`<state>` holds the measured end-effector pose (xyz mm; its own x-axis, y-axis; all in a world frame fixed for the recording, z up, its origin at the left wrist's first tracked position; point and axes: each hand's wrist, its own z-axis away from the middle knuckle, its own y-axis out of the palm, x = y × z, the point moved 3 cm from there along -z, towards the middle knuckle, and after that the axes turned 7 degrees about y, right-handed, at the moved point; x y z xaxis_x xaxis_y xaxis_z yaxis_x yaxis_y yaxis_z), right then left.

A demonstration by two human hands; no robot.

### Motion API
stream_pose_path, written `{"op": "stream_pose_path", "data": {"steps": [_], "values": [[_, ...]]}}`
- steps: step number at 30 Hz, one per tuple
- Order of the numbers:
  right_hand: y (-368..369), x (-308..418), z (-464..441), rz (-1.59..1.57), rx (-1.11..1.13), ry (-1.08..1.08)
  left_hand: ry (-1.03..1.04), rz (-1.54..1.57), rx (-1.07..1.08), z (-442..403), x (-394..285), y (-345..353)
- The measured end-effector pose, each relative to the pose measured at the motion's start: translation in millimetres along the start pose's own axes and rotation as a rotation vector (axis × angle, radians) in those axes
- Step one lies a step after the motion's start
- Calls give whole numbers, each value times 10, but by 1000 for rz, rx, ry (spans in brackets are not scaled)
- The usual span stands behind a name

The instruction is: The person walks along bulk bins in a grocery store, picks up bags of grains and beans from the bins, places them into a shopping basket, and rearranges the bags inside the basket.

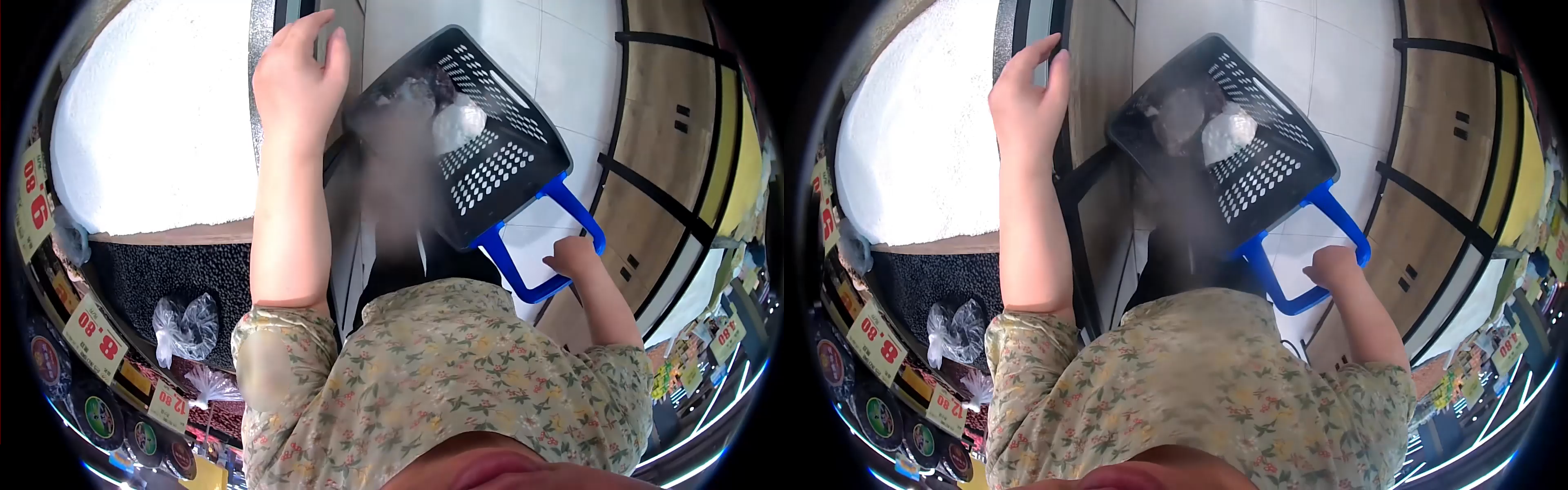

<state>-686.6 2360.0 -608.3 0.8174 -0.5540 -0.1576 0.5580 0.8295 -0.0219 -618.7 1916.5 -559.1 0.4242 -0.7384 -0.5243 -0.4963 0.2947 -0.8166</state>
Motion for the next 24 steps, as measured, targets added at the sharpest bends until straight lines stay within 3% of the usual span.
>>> {"op": "stream_pose_path", "data": {"steps": [1,5,8,10,13,17,19,23,24], "values": [[-64,29,-33,21,21,-17,-37,41,-28,-3,-8,-15],[-564,430,-470,-122,-302,-257,18,-38,43,7,-26,21],[-947,947,-1365,-323,-423,-354,286,-61,-137,4,-20,2],[-932,1225,-2205,-548,-458,-365,313,-237,-108,-5,-90,-58],[-741,1485,-3198,-614,-391,-246,164,-201,-25,19,-79,15],[-450,1571,-4166,-812,-176,-100,158,-433,208,-30,-214,119],[-255,1674,-4508,-871,-194,-64,129,-539,422,-8,-184,134],[-225,1757,-4734,-940,-157,-96,151,-570,427,35,-145,182],[-208,1784,-4779,-950,-144,-17,137,-561,427,40,-139,195]]}}
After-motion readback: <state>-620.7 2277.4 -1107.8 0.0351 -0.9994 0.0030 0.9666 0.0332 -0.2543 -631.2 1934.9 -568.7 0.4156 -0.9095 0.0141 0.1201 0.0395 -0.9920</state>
